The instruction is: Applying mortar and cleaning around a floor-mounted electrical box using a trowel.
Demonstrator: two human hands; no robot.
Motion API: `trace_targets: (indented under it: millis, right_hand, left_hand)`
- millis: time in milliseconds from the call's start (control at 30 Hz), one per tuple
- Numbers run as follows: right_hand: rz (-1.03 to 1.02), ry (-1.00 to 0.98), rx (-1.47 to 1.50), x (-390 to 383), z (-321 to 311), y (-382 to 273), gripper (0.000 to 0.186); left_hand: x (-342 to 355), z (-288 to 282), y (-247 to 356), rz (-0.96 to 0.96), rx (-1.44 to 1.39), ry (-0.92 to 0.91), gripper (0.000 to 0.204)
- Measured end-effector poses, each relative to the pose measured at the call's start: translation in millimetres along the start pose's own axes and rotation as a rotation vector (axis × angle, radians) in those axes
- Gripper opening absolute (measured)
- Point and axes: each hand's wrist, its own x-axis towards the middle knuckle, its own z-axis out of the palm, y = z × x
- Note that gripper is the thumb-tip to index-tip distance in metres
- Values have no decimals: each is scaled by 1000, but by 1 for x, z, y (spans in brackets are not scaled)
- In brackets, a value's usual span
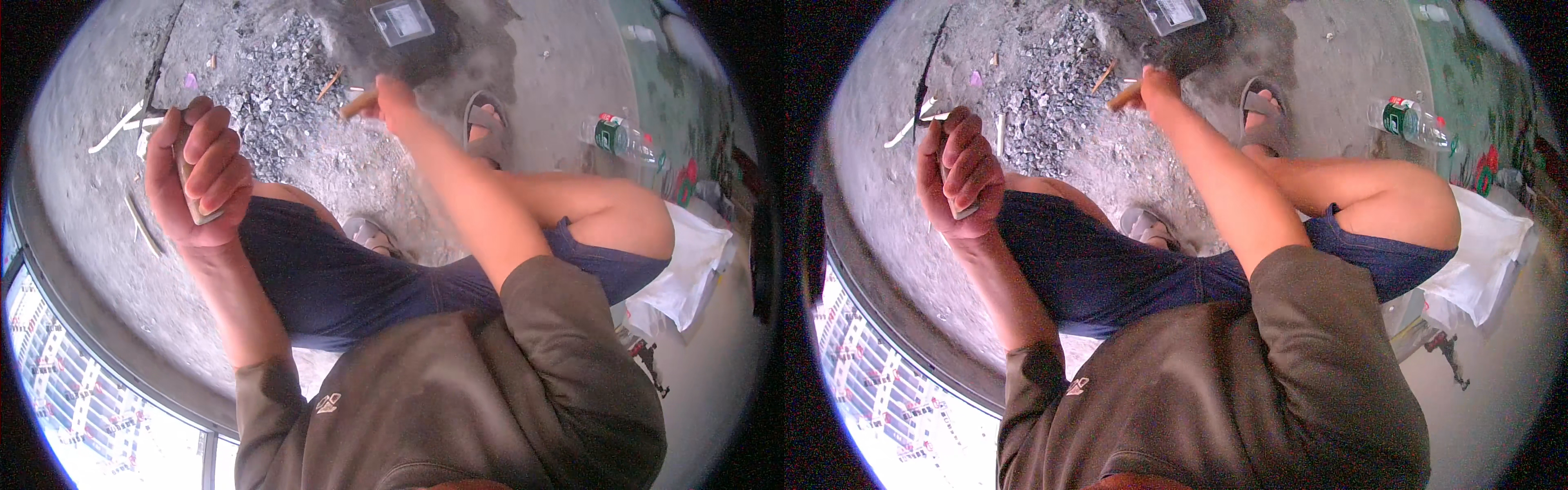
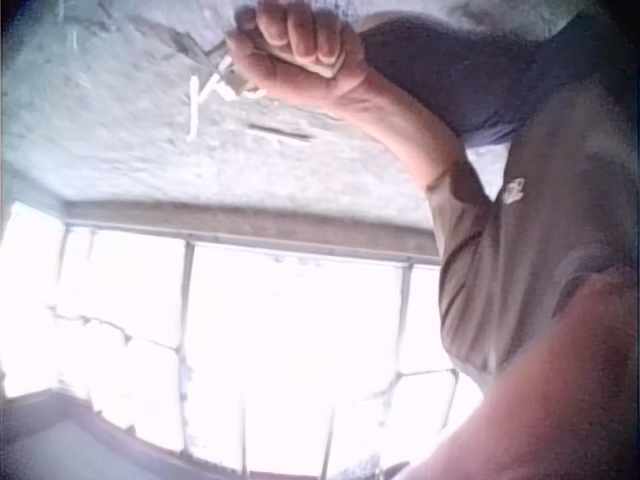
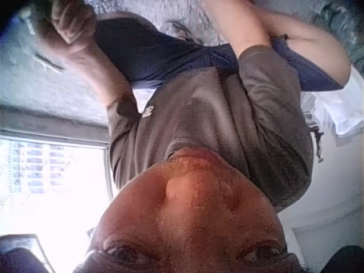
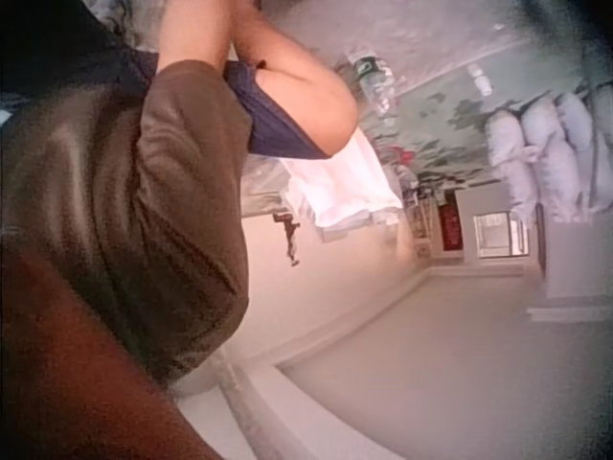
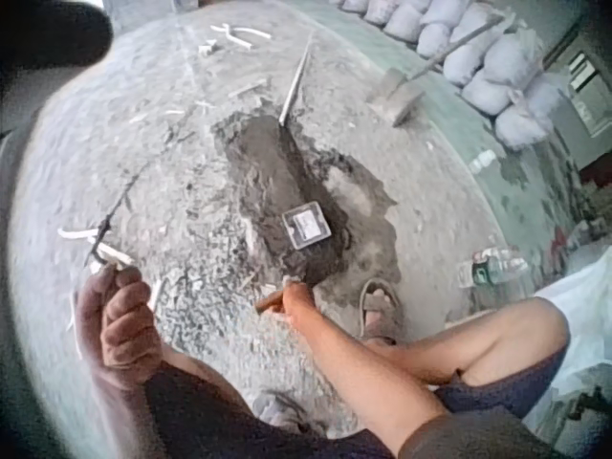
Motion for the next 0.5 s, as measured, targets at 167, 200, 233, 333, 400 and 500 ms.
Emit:
trace_targets:
  millis: [167,200,233,333,400,500]
  right_hand:
    - [-38,-23,89,5,11,-28,34]
    - [-27,-27,93,7,12,-29,34]
    - [-33,-26,79,9,15,-28,33]
    - [-30,-91,45,15,24,-23,36]
    - [-24,-91,7,13,29,-14,35]
    - [-10,-88,-48,16,33,2,34]
  left_hand:
    - [-1,-3,2,-12,5,1,20]
    - [-1,-2,2,-5,15,13,20]
    - [-2,-1,2,-5,15,13,20]
    - [-5,0,3,26,13,8,20]
    - [-6,0,4,28,18,-6,20]
    - [-5,0,2,30,27,0,20]
